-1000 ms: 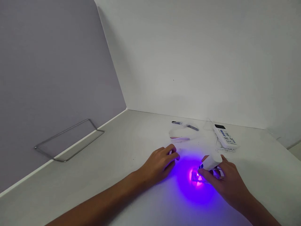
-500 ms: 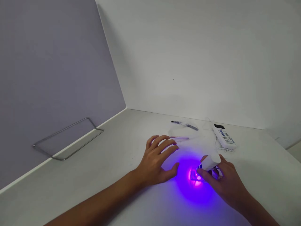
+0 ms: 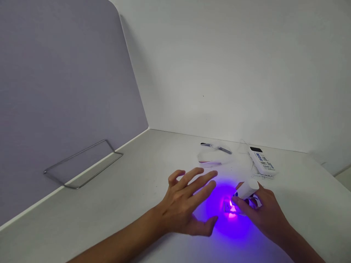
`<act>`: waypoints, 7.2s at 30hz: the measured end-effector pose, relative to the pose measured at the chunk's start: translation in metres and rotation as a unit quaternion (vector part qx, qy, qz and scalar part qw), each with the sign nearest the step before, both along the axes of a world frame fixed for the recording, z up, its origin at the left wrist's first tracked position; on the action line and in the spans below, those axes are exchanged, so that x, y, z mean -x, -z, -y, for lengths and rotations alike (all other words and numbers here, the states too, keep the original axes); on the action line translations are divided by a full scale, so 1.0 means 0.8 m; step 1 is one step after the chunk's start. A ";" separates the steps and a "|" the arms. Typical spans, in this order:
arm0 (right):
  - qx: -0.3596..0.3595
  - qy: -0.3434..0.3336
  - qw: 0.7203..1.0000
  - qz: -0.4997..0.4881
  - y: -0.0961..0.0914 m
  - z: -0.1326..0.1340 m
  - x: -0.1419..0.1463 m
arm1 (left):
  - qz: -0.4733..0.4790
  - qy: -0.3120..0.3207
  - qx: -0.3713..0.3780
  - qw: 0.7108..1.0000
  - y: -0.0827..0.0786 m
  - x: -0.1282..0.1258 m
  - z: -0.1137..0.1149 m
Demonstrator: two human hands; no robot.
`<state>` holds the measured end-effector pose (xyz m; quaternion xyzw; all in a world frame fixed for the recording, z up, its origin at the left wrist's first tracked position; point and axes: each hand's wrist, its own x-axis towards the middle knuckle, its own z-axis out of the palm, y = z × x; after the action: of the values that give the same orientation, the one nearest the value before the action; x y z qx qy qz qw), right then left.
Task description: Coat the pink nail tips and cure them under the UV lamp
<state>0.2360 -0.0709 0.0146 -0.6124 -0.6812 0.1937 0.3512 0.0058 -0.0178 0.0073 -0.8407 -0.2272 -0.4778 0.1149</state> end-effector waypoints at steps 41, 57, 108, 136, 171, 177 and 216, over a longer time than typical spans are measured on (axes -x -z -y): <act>0.066 -0.020 0.997 0.018 -0.012 0.002 0.003 | -0.025 0.084 0.068 0.994 0.007 -0.003 0.007; 0.067 -0.021 0.998 0.000 -0.003 0.001 0.002 | -0.054 0.089 0.088 0.991 0.014 0.000 0.000; 0.023 -0.048 0.998 0.012 -0.001 0.002 0.002 | -0.091 0.089 0.154 0.980 0.028 0.003 -0.013; 0.041 -0.035 0.999 0.000 -0.012 0.004 0.003 | -0.103 0.097 0.157 0.977 0.027 0.001 -0.014; -0.007 -0.028 0.999 0.014 -0.010 0.004 0.003 | -0.113 0.105 0.172 0.973 0.033 0.002 -0.016; -0.007 -0.029 1.000 0.000 -0.009 0.005 0.003 | -0.113 0.110 0.181 0.971 0.036 0.003 -0.017; 0.013 -0.008 1.000 0.010 -0.002 0.004 -0.001 | -0.125 0.113 0.179 0.969 0.039 0.003 -0.021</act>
<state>0.2367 -0.0742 0.0163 -0.6131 -0.6870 0.1995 0.3351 0.0031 -0.0014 -0.0243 -0.9207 -0.1969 -0.3306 -0.0649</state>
